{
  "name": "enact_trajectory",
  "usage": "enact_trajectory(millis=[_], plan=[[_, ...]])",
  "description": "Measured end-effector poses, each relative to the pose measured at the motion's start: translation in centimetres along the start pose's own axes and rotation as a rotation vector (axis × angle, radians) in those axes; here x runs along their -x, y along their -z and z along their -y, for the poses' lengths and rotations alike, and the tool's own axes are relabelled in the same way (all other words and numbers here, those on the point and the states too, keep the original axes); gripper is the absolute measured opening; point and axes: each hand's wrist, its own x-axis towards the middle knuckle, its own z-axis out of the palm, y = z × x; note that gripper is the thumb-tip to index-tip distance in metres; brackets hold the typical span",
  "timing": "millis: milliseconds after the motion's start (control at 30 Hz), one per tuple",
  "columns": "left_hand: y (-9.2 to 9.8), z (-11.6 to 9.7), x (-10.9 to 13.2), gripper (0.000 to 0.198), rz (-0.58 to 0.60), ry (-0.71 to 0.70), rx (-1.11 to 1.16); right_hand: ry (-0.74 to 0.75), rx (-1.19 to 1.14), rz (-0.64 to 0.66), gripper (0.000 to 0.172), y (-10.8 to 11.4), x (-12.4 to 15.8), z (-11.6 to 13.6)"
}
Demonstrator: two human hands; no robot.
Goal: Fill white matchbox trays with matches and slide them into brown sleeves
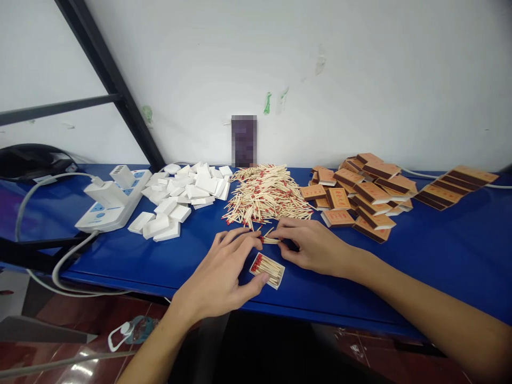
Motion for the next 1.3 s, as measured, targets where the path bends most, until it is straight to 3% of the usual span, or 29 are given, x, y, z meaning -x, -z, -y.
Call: enact_trajectory(millis=[200, 333, 567, 833, 1033, 1300], plan=[[-0.06, -0.05, 0.06, 0.044, -0.033, 0.012, -0.014, 0.000, 0.021, -0.022, 0.032, 0.07, 0.11, 0.04], [-0.08, -0.12, 0.18, 0.059, -0.037, 0.026, -0.034, 0.006, 0.028, -0.107, 0.033, 0.17, 0.24, 0.00], [-0.29, -0.16, 0.05, 0.027, -0.058, 0.030, -0.073, -0.019, 0.073, -0.093, 0.029, -0.52, 0.09, -0.32], [-0.45, 0.01, 0.02, 0.042, -0.077, 0.011, -0.050, -0.022, 0.073, -0.058, 0.026, -0.34, 0.07, -0.14], [-0.46, 0.01, 0.02, 0.041, -0.087, 0.005, -0.016, -0.022, 0.109, -0.026, 0.026, -0.22, 0.15, 0.06], [-0.14, -0.14, -0.08, 0.035, -0.101, 0.047, -0.005, -0.015, 0.058, -0.081, 0.033, -0.44, 0.19, -0.02]])
